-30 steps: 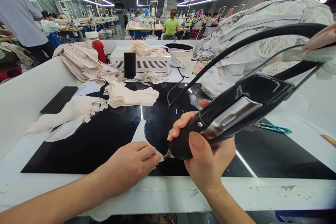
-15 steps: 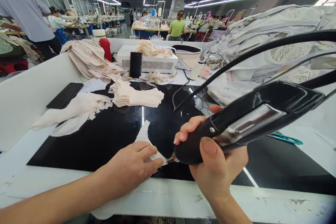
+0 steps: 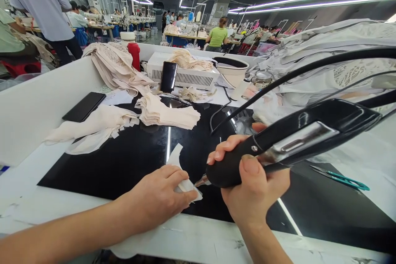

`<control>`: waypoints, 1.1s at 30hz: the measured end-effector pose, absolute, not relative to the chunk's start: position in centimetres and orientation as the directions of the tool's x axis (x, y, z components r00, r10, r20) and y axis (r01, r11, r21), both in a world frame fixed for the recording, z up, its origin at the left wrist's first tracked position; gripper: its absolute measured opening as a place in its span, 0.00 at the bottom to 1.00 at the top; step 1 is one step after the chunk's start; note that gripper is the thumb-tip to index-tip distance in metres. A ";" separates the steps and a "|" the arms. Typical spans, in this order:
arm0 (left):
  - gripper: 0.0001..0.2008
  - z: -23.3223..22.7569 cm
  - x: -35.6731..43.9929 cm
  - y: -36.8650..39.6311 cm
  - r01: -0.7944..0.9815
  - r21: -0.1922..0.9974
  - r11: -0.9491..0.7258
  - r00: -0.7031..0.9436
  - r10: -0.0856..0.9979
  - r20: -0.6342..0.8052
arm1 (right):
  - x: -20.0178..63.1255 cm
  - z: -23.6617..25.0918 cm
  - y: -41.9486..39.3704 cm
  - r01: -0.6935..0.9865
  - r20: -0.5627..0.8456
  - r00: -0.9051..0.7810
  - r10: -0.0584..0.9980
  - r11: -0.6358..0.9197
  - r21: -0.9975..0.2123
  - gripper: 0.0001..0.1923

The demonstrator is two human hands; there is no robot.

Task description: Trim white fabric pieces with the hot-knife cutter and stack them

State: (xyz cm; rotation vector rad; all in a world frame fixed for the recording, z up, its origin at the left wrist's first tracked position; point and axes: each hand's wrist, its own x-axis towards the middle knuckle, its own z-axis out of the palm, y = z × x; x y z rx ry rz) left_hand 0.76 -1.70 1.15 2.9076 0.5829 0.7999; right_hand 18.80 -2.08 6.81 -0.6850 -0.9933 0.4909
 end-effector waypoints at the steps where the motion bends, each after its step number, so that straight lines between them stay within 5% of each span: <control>1: 0.11 1.1 0.8 -1.7 0.340 0.164 -0.926 0.791 0.376 0.483 | 18.8 6.8 -2.1 -0.064 0.587 0.468 0.661 0.687 -0.724 0.23; 19: 0.10 0.6 0.8 -1.8 0.329 0.168 -0.929 0.772 0.367 0.519 | 18.0 6.9 -1.2 -0.113 0.547 0.462 0.699 0.657 -0.745 0.23; 33: 0.12 0.9 -1.2 0.4 0.322 0.169 -0.932 0.838 0.364 0.406 | 18.1 6.7 -1.4 -0.070 0.568 0.448 0.691 0.660 -0.748 0.23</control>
